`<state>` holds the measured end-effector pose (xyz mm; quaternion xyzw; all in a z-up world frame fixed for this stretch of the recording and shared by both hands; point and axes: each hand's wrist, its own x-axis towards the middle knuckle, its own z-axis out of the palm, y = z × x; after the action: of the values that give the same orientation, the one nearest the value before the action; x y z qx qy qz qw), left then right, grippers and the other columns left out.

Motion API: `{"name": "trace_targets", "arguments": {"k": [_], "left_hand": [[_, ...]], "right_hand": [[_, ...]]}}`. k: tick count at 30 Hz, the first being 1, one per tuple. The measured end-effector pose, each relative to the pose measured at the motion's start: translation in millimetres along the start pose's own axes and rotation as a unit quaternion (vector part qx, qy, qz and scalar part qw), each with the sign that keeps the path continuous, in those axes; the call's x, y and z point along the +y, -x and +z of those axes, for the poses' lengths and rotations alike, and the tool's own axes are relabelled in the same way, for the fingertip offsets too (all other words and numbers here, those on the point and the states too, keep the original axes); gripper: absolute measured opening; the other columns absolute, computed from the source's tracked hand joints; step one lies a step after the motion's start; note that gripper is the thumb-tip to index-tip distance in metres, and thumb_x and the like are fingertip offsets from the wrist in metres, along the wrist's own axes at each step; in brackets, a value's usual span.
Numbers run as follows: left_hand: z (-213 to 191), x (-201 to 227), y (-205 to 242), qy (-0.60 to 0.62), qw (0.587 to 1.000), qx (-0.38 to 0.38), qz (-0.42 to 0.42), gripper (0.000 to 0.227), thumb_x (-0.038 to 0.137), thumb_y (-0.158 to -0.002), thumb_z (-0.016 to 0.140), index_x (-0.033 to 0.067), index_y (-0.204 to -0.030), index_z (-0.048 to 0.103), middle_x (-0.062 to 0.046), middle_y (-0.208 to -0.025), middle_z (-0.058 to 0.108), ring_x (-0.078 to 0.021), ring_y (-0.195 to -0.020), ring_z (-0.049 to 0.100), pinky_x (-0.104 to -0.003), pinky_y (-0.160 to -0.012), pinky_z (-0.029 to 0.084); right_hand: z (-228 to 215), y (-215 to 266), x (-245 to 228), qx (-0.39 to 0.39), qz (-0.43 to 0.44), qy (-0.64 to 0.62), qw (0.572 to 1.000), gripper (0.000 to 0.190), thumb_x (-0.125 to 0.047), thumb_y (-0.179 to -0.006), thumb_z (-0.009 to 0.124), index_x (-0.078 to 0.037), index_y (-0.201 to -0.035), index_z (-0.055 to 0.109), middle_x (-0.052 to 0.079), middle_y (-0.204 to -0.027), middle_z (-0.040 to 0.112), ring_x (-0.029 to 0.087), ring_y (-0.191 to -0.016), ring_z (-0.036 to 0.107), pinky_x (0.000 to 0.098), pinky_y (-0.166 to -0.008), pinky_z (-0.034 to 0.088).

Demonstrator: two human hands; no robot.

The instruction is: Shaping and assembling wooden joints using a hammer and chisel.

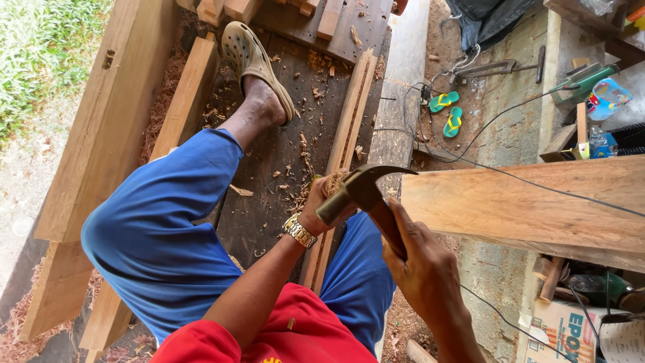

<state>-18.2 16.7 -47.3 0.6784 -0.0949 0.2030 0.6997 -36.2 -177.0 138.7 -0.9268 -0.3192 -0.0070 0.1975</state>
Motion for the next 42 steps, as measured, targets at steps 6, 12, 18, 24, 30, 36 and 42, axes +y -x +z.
{"name": "trace_targets", "arguments": {"k": [6, 12, 18, 24, 30, 36, 42], "left_hand": [[0, 13, -7, 0.027, 0.998, -0.019, -0.044, 0.036, 0.020, -0.084, 0.086, 0.0048, -0.111, 0.068, -0.006, -0.099, 0.077, -0.0143, -0.086, 0.075, -0.030, -0.082, 0.062], [9, -6, 3, 0.037, 0.997, -0.020, -0.069, 0.041, 0.016, -0.081, 0.083, 0.0045, -0.117, 0.066, -0.005, -0.098, 0.076, -0.0129, -0.083, 0.073, -0.029, -0.080, 0.061], [14, 16, -11, 0.018, 0.997, -0.034, -0.065, 0.034, 0.016, -0.083, 0.085, 0.0028, -0.109, 0.069, -0.005, -0.095, 0.074, -0.0126, -0.083, 0.072, -0.029, -0.077, 0.060], [18, 13, -7, 0.000, 0.997, -0.032, -0.074, 0.030, 0.018, -0.083, 0.085, 0.0021, -0.103, 0.069, -0.004, -0.095, 0.075, -0.0114, -0.082, 0.071, -0.028, -0.075, 0.058], [16, 5, -5, -0.020, 0.997, -0.028, -0.068, 0.046, 0.012, -0.075, 0.083, -0.0005, -0.115, 0.065, -0.005, -0.092, 0.071, -0.0118, -0.075, 0.064, -0.028, -0.071, 0.054], [3, -16, -29, 0.160, 0.982, 0.003, -0.102, 0.020, 0.019, -0.090, 0.082, 0.0101, -0.103, 0.069, -0.004, -0.097, 0.074, -0.0134, -0.083, 0.070, -0.030, -0.077, 0.062], [-2, -6, -26, 0.035, 0.982, 0.005, -0.186, 0.029, 0.030, -0.091, 0.080, 0.0059, -0.101, 0.069, -0.005, -0.094, 0.074, -0.0118, -0.083, 0.070, -0.028, -0.072, 0.063]], "right_hand": [[-16, -7, -9, -0.080, 0.037, 0.048, 0.995, 0.077, -0.014, -0.084, 0.079, -0.009, -0.152, 0.042, 0.017, -0.086, 0.071, 0.028, -0.059, 0.070, 0.0445, -0.055, 0.058], [-14, 4, -6, 0.083, -0.047, -0.021, 0.995, 0.074, -0.008, -0.089, 0.071, -0.010, -0.156, 0.040, 0.015, -0.093, 0.069, 0.026, -0.069, 0.070, 0.0410, -0.058, 0.057], [-17, -8, -10, -0.053, 0.014, 0.085, 0.995, 0.082, -0.012, -0.078, 0.081, -0.012, -0.152, 0.044, 0.017, -0.079, 0.068, 0.032, -0.059, 0.067, 0.0462, -0.052, 0.055], [-39, 6, -15, 0.143, -0.035, 0.016, 0.989, 0.069, -0.013, -0.096, 0.071, -0.011, -0.158, 0.040, 0.020, -0.106, 0.070, 0.031, -0.084, 0.073, 0.0435, -0.072, 0.059], [11, 9, 15, -0.073, 0.077, 0.000, 0.994, 0.079, -0.013, -0.082, 0.075, -0.012, -0.154, 0.043, 0.021, -0.101, 0.072, 0.033, -0.072, 0.073, 0.0468, -0.065, 0.060], [3, 24, 16, 0.004, 0.055, -0.012, 0.998, 0.077, -0.011, -0.083, 0.073, -0.013, -0.154, 0.043, 0.021, -0.105, 0.072, 0.035, -0.077, 0.073, 0.0457, -0.066, 0.058], [0, 38, 15, 0.057, 0.079, -0.052, 0.994, 0.077, -0.007, -0.083, 0.075, -0.015, -0.153, 0.045, 0.022, -0.105, 0.073, 0.032, -0.083, 0.075, 0.0429, -0.066, 0.059]]}}
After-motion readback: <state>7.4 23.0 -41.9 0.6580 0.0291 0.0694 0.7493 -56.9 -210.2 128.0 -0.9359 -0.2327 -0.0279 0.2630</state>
